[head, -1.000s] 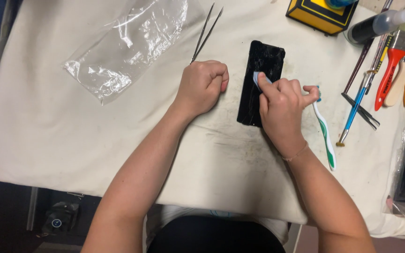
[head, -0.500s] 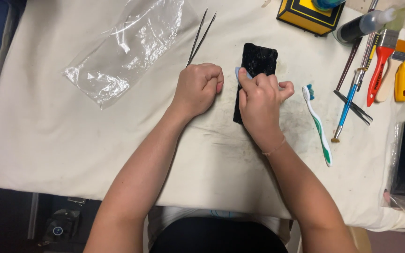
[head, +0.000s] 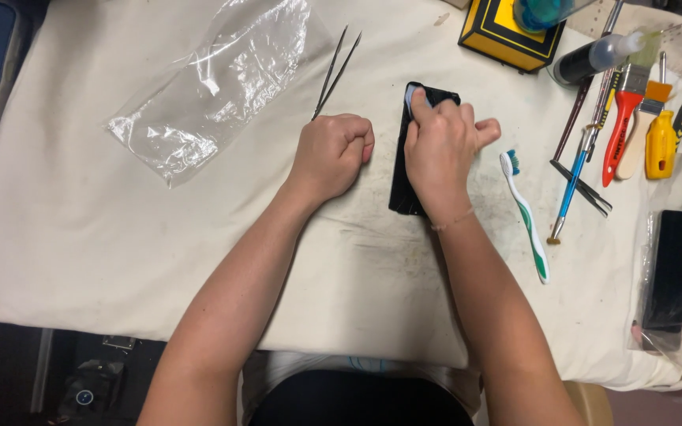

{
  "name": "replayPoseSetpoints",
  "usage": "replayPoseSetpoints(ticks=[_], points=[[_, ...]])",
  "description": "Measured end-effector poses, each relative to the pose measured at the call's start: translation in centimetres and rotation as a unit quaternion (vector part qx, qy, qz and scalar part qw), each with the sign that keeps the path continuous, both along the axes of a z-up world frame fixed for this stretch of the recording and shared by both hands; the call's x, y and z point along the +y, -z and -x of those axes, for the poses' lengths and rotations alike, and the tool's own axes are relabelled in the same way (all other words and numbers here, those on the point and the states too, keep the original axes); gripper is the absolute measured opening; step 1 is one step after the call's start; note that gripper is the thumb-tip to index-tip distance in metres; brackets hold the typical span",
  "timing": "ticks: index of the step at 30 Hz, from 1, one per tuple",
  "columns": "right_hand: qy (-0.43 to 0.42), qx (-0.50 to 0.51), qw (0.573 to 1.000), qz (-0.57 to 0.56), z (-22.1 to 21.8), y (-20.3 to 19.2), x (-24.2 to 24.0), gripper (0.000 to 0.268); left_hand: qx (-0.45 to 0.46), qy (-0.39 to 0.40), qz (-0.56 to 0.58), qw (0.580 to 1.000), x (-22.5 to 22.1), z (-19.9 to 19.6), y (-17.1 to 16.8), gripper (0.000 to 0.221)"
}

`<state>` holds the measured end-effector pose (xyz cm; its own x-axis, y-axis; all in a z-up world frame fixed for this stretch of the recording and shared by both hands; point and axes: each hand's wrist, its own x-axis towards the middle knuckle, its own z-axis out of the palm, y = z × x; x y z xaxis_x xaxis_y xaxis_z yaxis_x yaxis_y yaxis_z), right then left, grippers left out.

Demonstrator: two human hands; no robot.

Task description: Cleaning a mobile phone screen by brushing the edges, spraying cleaning solution, and wiping the surface with a microfiber cloth.

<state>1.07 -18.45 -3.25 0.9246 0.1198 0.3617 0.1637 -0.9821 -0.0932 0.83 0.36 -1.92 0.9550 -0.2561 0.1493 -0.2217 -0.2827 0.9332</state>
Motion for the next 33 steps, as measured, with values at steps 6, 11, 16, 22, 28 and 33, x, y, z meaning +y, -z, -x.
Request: replayPoseSetpoints(ticks=[6, 11, 16, 22, 28, 33], points=[[-0.016, 0.018, 0.999, -0.024, -0.2, -0.3, -0.8, 0.028, 0.008, 0.002, 0.001, 1.000, -0.1, -0.2, 0.2, 0.031], [-0.019, -0.016, 1.000, 0.009, -2.4, 1.6, -3.5, 0.025, 0.006, 0.003, -0.011, 1.000, 0.0, -0.2, 0.0, 0.030], [-0.051, 0.030, 0.998, -0.013, -1.0, -0.2, -4.1, 0.028, 0.011, -0.002, -0.010, 1.000, 0.0, -0.4, 0.3, 0.031], [-0.070, 0.048, 0.996, -0.031, -1.7, -0.2, -4.8, 0.032, -0.003, 0.023, -0.049, 0.999, 0.0, -0.2, -1.1, 0.029], [-0.082, 0.050, 0.995, -0.018, -2.2, 0.9, -8.3, 0.030, -0.099, 0.102, -0.130, 0.981, 0.0, 0.7, -3.0, 0.036], [-0.084, 0.057, 0.993, -0.052, -1.1, 0.1, -8.1, 0.036, -0.131, 0.092, -0.166, 0.973, -0.5, 0.2, -0.9, 0.039]])
